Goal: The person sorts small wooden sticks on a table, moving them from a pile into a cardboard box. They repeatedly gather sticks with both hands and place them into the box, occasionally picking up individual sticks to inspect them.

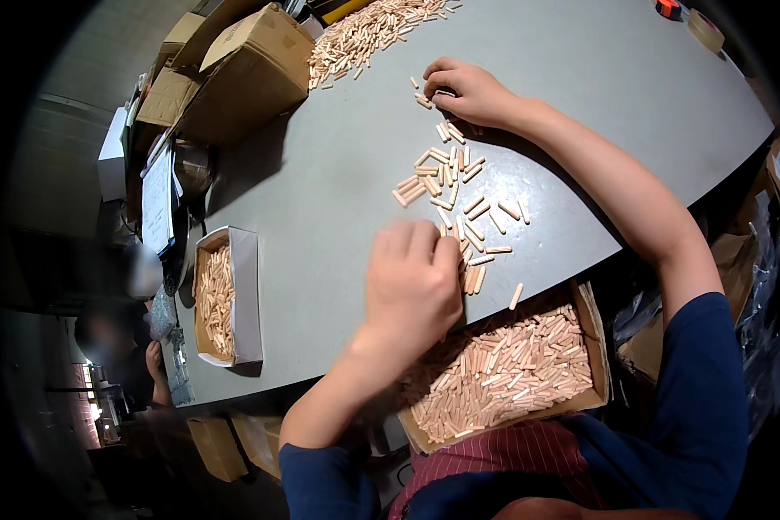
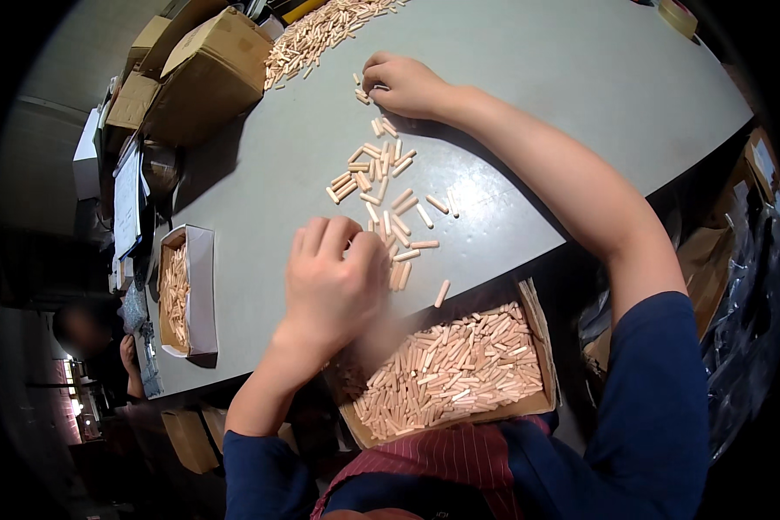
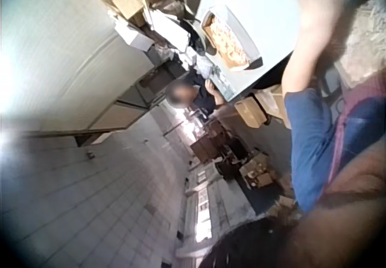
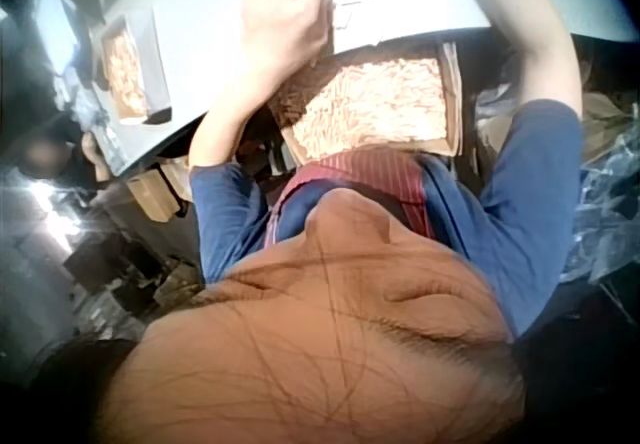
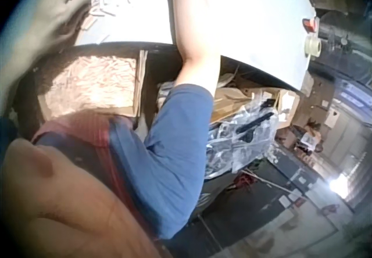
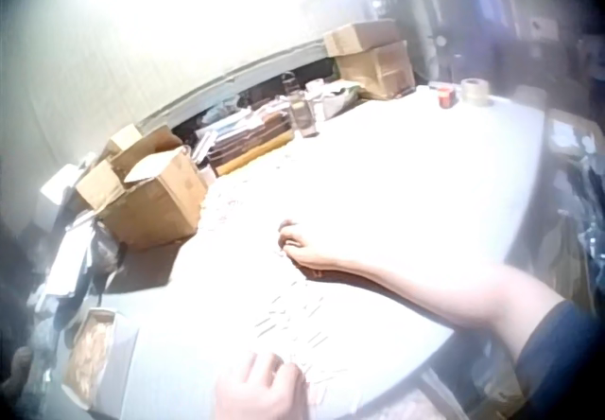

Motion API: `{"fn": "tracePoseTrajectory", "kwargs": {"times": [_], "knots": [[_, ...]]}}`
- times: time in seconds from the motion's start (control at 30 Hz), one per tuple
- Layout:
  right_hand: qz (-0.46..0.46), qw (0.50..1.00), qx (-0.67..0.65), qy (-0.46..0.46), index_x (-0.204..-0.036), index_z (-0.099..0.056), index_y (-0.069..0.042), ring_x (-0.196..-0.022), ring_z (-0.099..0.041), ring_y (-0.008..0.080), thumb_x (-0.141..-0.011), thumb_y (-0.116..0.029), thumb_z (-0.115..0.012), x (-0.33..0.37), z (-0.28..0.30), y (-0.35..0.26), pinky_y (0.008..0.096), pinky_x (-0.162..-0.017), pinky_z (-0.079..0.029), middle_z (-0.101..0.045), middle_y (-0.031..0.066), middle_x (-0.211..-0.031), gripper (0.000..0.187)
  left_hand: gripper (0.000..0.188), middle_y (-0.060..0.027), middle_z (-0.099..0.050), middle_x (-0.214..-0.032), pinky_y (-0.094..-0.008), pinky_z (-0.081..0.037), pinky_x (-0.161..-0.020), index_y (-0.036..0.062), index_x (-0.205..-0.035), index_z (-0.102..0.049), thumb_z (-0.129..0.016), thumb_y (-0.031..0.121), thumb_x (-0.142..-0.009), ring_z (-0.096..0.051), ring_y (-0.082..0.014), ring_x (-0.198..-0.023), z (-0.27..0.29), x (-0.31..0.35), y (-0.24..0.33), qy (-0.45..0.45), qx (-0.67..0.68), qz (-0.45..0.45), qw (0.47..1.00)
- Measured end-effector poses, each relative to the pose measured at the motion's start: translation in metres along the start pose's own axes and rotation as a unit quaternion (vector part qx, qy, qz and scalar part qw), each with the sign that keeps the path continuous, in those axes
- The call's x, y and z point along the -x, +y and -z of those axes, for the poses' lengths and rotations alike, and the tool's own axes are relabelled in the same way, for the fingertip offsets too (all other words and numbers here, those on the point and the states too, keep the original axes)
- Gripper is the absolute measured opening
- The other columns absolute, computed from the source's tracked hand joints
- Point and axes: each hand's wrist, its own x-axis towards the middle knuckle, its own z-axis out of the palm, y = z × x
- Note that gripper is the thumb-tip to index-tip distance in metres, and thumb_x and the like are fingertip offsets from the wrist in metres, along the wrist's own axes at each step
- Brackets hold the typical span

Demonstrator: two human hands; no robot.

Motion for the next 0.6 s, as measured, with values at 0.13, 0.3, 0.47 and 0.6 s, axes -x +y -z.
{"fn": "tracePoseTrajectory", "kwargs": {"times": [0.13,0.3,0.47,0.6], "knots": [[0.013,1.000,0.015,0.008,-0.108,-0.071,-0.002,-0.109,-0.066,0.0315,-0.090,-0.014,-0.060,-0.001,-0.001,0.003,0.0396,-0.096,-0.053,-0.065,0.0128,-0.124,0.024,0.009,-0.0108,-0.059,-0.089,-0.0404,-0.048,-0.077,0.0052,-0.082,-0.064,-0.072,0.010,-0.081,-0.058,-0.0303,-0.087,0.009,0.000,0.005,-0.018,-0.012,-0.009,1.000],[-0.015,0.999,0.025,-0.020,-0.118,-0.066,-0.001,-0.113,-0.064,0.0290,-0.094,-0.015,-0.062,-0.001,0.000,0.004,0.0382,-0.099,-0.051,-0.062,0.0100,-0.130,0.028,0.009,-0.0138,-0.066,-0.093,-0.0437,-0.049,-0.080,0.0050,-0.086,-0.065,-0.071,0.012,-0.088,-0.062,-0.0333,-0.096,0.053,0.029,-0.048,0.036,0.011,0.180,0.983],[0.023,0.998,0.047,-0.023,-0.116,-0.067,-0.003,-0.114,-0.064,0.0288,-0.094,-0.014,-0.062,-0.002,-0.002,0.004,0.0383,-0.098,-0.051,-0.061,0.0105,-0.131,0.025,0.013,-0.0105,-0.068,-0.095,-0.0399,-0.049,-0.084,0.0028,-0.093,-0.071,-0.069,0.015,-0.094,-0.062,-0.0284,-0.094,0.120,0.124,-0.128,0.099,-0.232,0.339,0.906],[0.024,0.997,0.062,-0.031,-0.116,-0.068,-0.003,-0.114,-0.063,0.0286,-0.095,-0.014,-0.062,0.000,0.003,0.006,0.0379,-0.098,-0.051,-0.061,0.0103,-0.131,0.024,0.015,-0.0113,-0.068,-0.095,-0.0400,-0.049,-0.086,0.0026,-0.094,-0.072,-0.067,0.016,-0.097,-0.062,-0.0285,-0.095,0.114,0.166,-0.131,0.114,-0.168,0.385,0.900]]}}
